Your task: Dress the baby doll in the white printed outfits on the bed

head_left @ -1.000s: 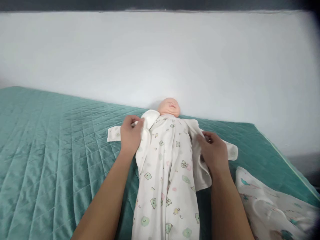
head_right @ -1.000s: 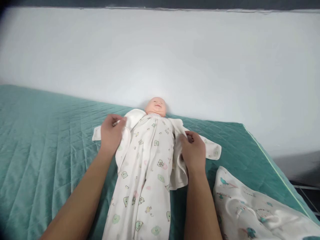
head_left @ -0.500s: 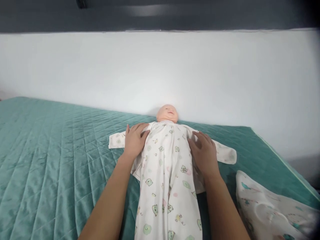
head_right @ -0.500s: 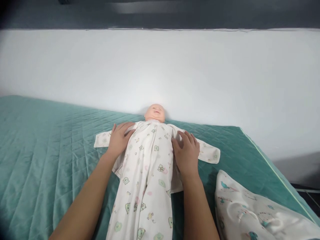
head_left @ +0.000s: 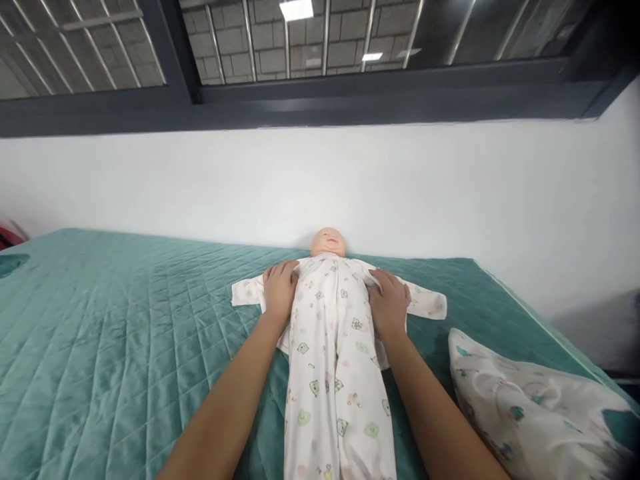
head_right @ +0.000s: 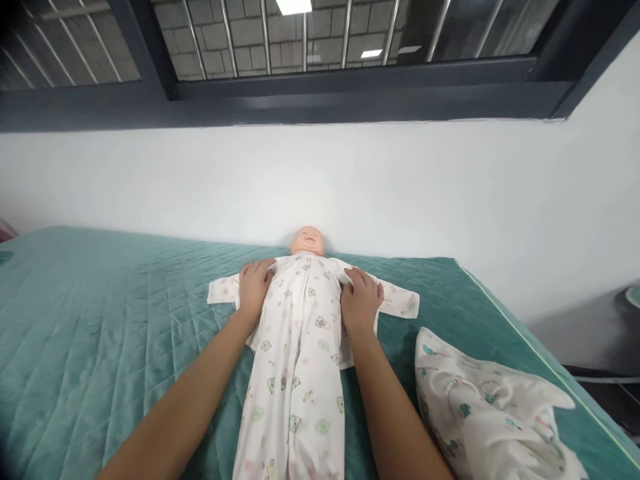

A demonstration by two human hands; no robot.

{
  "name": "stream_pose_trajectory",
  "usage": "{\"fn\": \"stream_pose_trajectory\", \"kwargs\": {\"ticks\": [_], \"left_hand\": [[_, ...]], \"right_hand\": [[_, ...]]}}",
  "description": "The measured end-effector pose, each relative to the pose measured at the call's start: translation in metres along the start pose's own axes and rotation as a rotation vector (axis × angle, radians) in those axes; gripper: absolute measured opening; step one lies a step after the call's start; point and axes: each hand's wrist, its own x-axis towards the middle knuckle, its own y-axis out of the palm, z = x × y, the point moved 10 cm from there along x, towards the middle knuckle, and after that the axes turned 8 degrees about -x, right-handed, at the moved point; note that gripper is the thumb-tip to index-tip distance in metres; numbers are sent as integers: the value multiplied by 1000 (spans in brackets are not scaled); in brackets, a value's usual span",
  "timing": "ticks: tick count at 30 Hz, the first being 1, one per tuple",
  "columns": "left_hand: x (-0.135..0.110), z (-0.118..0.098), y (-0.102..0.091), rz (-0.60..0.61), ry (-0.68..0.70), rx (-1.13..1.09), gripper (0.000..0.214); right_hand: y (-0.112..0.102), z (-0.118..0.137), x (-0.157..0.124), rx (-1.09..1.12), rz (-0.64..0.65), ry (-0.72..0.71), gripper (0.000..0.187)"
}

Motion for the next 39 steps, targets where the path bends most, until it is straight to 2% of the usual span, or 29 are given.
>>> {"fn": "stream_pose_trajectory", "kwargs": {"ticks": [4, 9, 12, 17, 20, 25, 28, 30, 34, 37, 39], "left_hand": [[6, 3, -5, 59, 26, 81, 43], [8, 42, -30, -16, -189, 155, 37], [3, 52, -34, -48, -221, 163, 35], [-2, 53, -33, -75, -218, 147, 36], [-1, 53, -32, -79, -213, 137, 37], [0, 52, -29, -67, -204, 133, 38], [0, 51, -28, -64, -203, 144, 37], [1, 51, -27, -68, -205, 154, 37], [2, 52, -25, -74, -209, 171, 36], [3, 53, -23, -73, -212, 186, 35], [3, 53, -23, -75, -214, 195, 35]], "right_hand": [[-1, 5, -1, -66, -12, -32, 44], [-4, 12, -4, -154, 12, -84, 46], [-5, 14, -6, -173, 16, -91, 47], [-6, 19, -3, -233, 44, -83, 46], [-6, 16, 8, -281, 113, -80, 47], [-11, -4, 32, -319, 169, 45, 46], [-10, -1, 36, -334, 158, 92, 45], [-9, 17, 35, -328, 133, 27, 44], [-4, 84, 34, -120, 128, -245, 44], [14, 143, 25, -27, 288, -447, 41], [34, 185, 7, -166, 425, -640, 37]]}}
